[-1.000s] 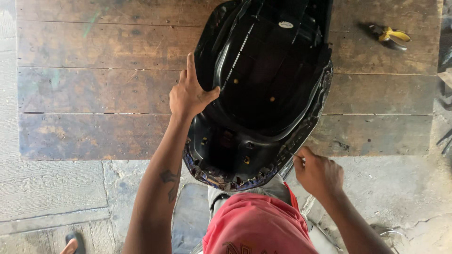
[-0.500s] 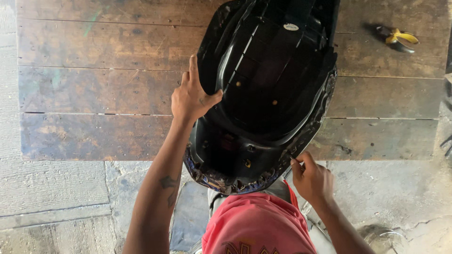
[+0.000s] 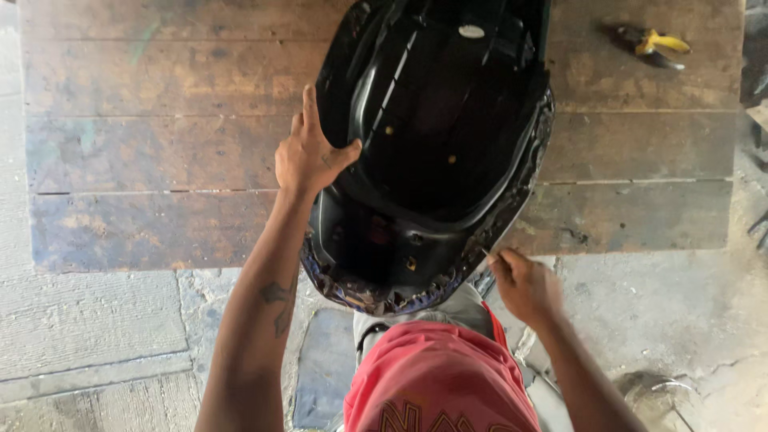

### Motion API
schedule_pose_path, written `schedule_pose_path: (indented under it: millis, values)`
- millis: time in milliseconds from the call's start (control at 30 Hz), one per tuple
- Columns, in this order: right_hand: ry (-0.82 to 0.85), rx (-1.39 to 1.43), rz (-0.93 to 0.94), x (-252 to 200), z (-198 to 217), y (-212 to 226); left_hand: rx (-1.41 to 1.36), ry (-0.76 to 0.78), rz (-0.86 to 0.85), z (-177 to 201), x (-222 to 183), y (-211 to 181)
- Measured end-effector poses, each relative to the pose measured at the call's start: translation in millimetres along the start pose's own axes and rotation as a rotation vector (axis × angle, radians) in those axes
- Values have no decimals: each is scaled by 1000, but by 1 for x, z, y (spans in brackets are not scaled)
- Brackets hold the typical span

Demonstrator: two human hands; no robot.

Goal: The person uses a small metal tool to scrape and remove residue from the edges of a black plastic part placed on a wooden table. The person holds the part steady with one hand while scraping with the other, working along the perimeter.

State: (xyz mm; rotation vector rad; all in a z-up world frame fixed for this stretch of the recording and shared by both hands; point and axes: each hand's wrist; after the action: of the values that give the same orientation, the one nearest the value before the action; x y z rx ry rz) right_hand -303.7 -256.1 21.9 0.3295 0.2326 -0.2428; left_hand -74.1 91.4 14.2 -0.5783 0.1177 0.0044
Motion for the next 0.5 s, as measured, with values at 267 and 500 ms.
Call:
schedule_pose_path:
  millis: [267, 500]
  values:
    - [6, -223, -41, 13, 49, 40, 59, -21, -4, -6, 1, 2]
    - [53, -196, -155, 18, 49, 45, 57, 13, 23, -4, 4, 1]
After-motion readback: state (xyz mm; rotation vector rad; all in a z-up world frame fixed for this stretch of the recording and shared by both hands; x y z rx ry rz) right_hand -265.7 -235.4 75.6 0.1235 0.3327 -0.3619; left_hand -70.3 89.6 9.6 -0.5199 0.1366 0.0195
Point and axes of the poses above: each hand's wrist, its own x-axis towards the middle knuckle, its own z-axis out of the back of the hand, y = z × x, and after that the axes turned 2 degrees about -x, right-handed
